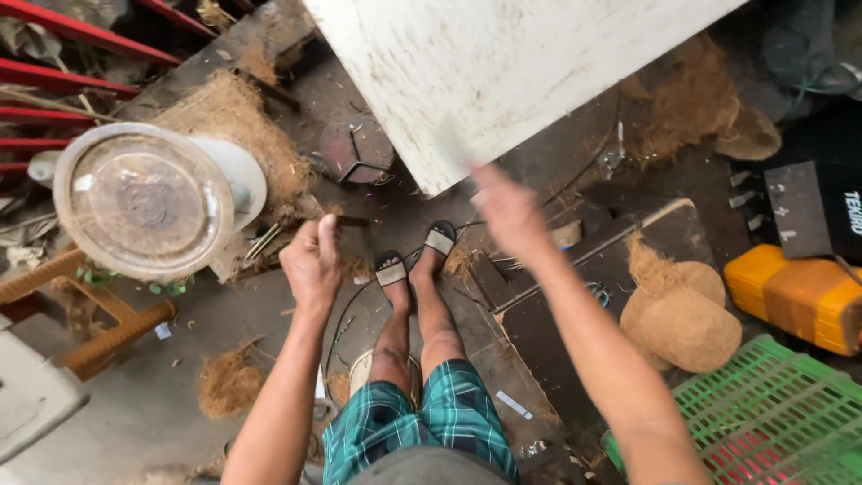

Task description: The person scrapes a large white board with a knife, moving the blade across the surface to remove debris. The person holds the board steady with one hand while scraping with the other, occasionally repositioning the board to access different areas.

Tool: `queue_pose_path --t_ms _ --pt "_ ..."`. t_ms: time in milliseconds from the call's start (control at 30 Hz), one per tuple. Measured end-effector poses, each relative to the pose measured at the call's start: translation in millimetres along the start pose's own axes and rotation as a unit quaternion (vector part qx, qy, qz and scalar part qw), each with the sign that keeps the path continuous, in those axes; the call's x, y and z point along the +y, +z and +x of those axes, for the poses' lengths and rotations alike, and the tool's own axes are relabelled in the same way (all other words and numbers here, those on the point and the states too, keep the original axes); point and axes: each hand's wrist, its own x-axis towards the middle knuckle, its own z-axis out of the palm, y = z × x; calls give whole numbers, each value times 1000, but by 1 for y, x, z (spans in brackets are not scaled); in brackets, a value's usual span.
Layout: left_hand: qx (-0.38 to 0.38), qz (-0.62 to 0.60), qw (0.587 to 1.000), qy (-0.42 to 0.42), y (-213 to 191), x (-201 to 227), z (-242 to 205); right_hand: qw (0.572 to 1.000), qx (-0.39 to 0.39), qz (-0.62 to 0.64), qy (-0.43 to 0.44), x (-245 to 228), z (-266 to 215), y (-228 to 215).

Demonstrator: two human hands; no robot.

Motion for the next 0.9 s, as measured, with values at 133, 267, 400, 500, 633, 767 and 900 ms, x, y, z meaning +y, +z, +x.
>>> queue_pose_path --t_ms 133,267,400,500,633,767,900 --pt "12 -103 994 35 -61 56 3 990 121 -72 15 21 17 -45" --pt "7 -119 992 -47 -68 12 -17 987 112 -78 84 -4 13 -15" --pt "33 1 994 -101 -74 -16 -48 961 -252 -73 -83 10 -19 47" --pt "-35 13 983 -180 -93 -37 -61 992 -27 -110 -51 64 -1 29" --pt "-47 38 983 -175 -97 -53 -83 936 313 -158 4 56 -9 11" --pt "-77 20 994 -70 -96 -42 -91 987 -123 -36 -98 4 -43 44" --pt "-67 31 997 33 -72 -43 -86 986 91 95 100 15 -23 -19"
